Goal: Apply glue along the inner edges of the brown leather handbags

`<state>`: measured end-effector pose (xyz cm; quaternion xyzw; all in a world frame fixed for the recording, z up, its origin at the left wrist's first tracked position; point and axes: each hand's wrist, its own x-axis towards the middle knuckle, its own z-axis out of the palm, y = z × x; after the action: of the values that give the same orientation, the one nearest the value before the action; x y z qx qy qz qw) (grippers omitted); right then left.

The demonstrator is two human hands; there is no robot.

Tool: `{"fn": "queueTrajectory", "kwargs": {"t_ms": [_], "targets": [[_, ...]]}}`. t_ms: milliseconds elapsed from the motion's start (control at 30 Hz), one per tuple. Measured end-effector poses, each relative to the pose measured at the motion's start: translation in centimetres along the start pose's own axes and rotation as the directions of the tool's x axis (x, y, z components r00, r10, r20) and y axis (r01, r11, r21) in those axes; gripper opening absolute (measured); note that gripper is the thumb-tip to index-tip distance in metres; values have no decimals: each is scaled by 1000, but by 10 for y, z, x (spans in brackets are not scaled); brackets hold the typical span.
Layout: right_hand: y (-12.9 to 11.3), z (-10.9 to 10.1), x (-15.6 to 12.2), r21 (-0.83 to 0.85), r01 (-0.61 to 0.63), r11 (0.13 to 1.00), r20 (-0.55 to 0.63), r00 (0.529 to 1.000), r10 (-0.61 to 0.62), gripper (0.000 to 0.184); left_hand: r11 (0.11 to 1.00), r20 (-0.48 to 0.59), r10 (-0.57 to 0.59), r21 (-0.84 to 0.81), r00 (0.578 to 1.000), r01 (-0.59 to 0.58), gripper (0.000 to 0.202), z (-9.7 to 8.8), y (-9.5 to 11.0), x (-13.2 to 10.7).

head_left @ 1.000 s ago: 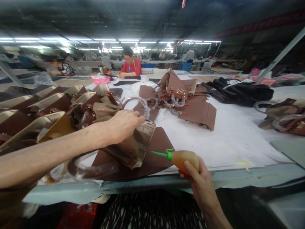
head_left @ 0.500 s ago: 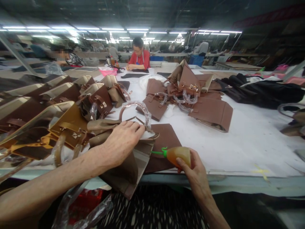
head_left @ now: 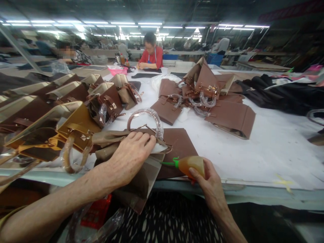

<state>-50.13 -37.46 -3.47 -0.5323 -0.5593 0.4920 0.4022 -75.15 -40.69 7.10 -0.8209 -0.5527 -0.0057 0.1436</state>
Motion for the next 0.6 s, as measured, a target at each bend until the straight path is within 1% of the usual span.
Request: {"fn": "queueTrajectory", "kwargs": {"t_ms": [167,267,333,467,600], "targets": [[5,0,-4,-43,14,999,-17,1000,-14,55,1000,-9,2,9,1000,-2,37,0,3,-5],[3,-1,-7,-73,28,997,-23,999,-29,55,1000,-38,15,8,999,-15,40,1,4,-8],[0,-1,-9,-83,16,996,-7,1000,-17,55,1000,-39,18,-2,999,-18,42,2,4,-10],[-3,-1,-11,-43,-22,999,14,1000,23,56,1000,-15,10,-17,1000,-11,41,4,6,-13],[-2,2,-11,-8,-46,999,10,999,46,56,1000,-38,1,-21,999,-1,40,4,8,-16]]}}
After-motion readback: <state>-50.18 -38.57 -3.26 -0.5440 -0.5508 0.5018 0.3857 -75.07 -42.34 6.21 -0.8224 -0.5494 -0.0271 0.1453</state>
